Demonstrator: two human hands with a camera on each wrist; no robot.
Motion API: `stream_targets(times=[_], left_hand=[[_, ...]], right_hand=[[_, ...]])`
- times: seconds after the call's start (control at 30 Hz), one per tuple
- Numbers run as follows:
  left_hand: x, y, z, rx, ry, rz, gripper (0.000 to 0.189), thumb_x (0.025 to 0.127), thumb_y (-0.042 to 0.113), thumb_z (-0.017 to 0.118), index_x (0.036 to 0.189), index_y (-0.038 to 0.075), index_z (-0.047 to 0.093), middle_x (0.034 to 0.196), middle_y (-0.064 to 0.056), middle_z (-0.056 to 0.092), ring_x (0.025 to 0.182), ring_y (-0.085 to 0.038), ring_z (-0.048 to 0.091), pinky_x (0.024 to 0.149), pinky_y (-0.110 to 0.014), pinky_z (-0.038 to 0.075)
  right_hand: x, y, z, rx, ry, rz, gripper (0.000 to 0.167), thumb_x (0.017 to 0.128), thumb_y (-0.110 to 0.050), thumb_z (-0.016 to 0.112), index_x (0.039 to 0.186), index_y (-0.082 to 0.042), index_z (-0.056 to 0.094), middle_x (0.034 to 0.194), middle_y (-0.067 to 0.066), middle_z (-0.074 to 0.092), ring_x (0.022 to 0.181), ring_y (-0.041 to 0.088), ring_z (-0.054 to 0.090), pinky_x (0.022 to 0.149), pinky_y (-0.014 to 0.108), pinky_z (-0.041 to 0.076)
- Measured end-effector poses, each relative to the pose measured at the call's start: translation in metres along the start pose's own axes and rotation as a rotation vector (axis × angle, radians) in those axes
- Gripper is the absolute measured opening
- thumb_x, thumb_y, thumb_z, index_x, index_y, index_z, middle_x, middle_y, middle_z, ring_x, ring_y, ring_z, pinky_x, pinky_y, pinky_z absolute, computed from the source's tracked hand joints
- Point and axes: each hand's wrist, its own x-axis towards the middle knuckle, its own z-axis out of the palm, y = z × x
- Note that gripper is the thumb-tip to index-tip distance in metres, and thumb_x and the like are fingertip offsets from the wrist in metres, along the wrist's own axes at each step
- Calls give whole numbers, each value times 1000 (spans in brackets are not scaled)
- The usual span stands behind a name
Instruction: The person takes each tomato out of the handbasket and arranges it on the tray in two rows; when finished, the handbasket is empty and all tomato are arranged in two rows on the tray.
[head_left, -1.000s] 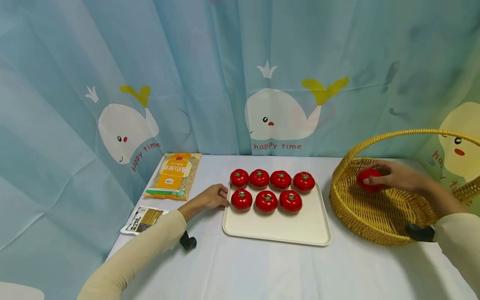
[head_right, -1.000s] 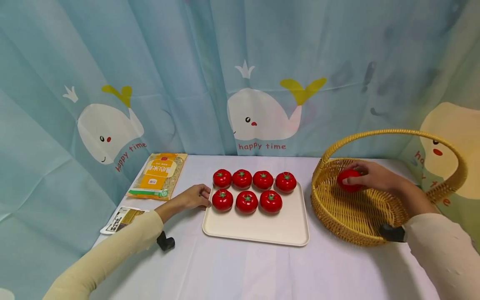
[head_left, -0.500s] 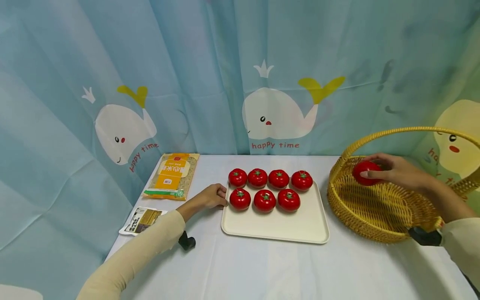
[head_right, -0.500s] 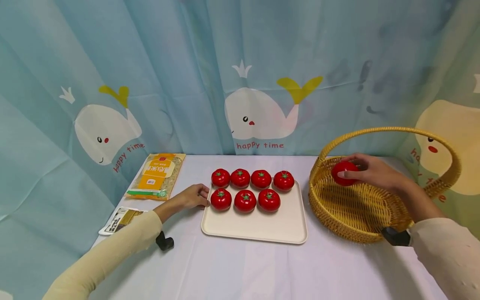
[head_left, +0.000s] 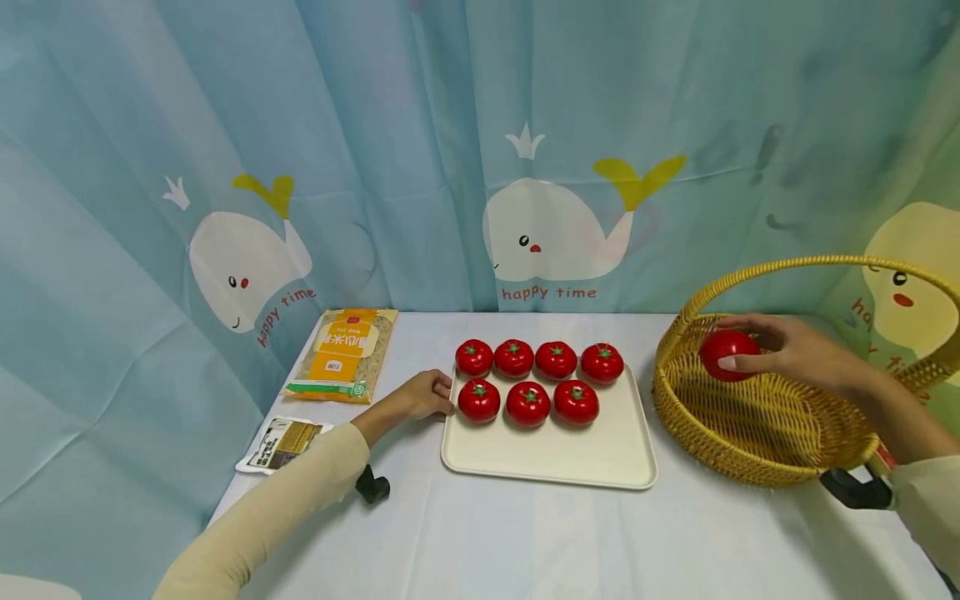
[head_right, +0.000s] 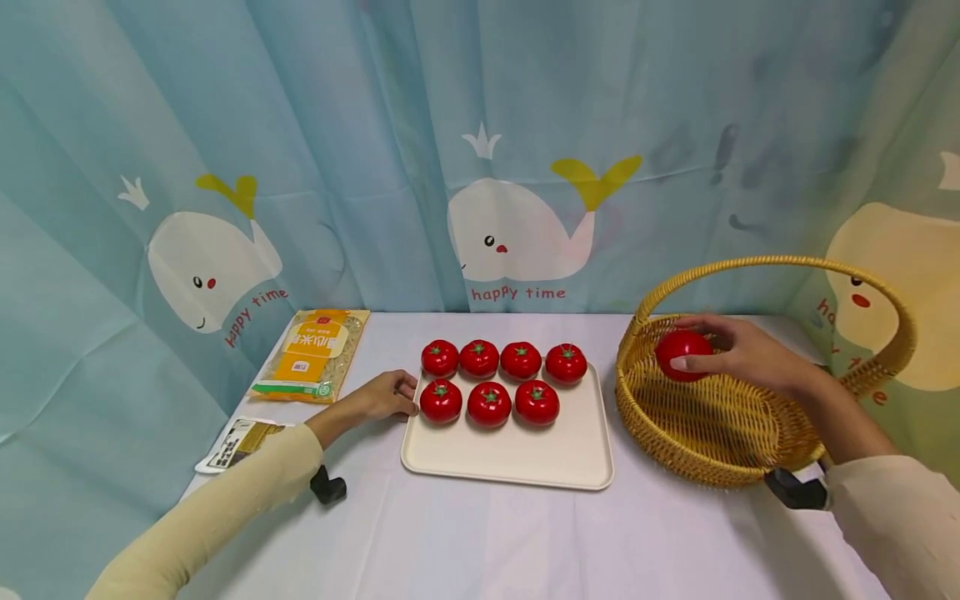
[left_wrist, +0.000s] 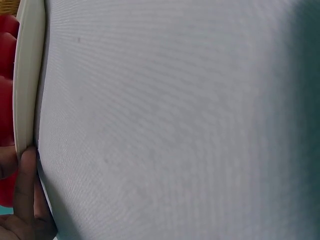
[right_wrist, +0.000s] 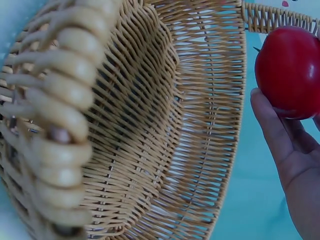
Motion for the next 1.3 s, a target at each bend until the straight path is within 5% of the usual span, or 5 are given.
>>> stream_targets(times=[0.2, 0.43, 0.83, 1.3], left_hand=[[-2, 0, 0, -12, -5, 6, 43, 83, -3, 72, 121, -5, 53, 93, -8, 57, 76, -15, 60, 70, -28, 63], [-2, 0, 0, -22, 0, 11, 43, 83, -4, 72, 121, -5, 53, 93, -9, 58, 77, -16, 61, 70, -29, 63], [-1, 1, 0, -23, -6, 6, 42, 83, -3, 72, 121, -4, 54, 95, -10, 59, 80, -17, 61, 71, -29, 63], [0, -2, -1, -17, -4, 15, 43, 83, -3, 72, 123, -5, 53, 96, -9, 58, 80, -16, 61, 73, -29, 63]], right_hand=[[-8, -3, 2, 5, 11, -45, 49, 92, -15, 71, 135, -1, 53, 103, -18, 65, 89, 0, 61, 70, 19, 55], [-17, -5, 7, 81, 7, -121, 43, 91, -5, 67, 131, -7, 51, 109, -15, 63, 93, 4, 62, 71, 21, 57], [-30, -14, 19, 253, -79, -18, 54, 95, -3, 63, 145, -11, 46, 117, -17, 61, 99, 6, 65, 76, 28, 62], [-35, -36, 34, 321, -54, -142, 45, 92, 3, 62, 134, -4, 48, 118, -11, 61, 99, 10, 65, 74, 31, 63]])
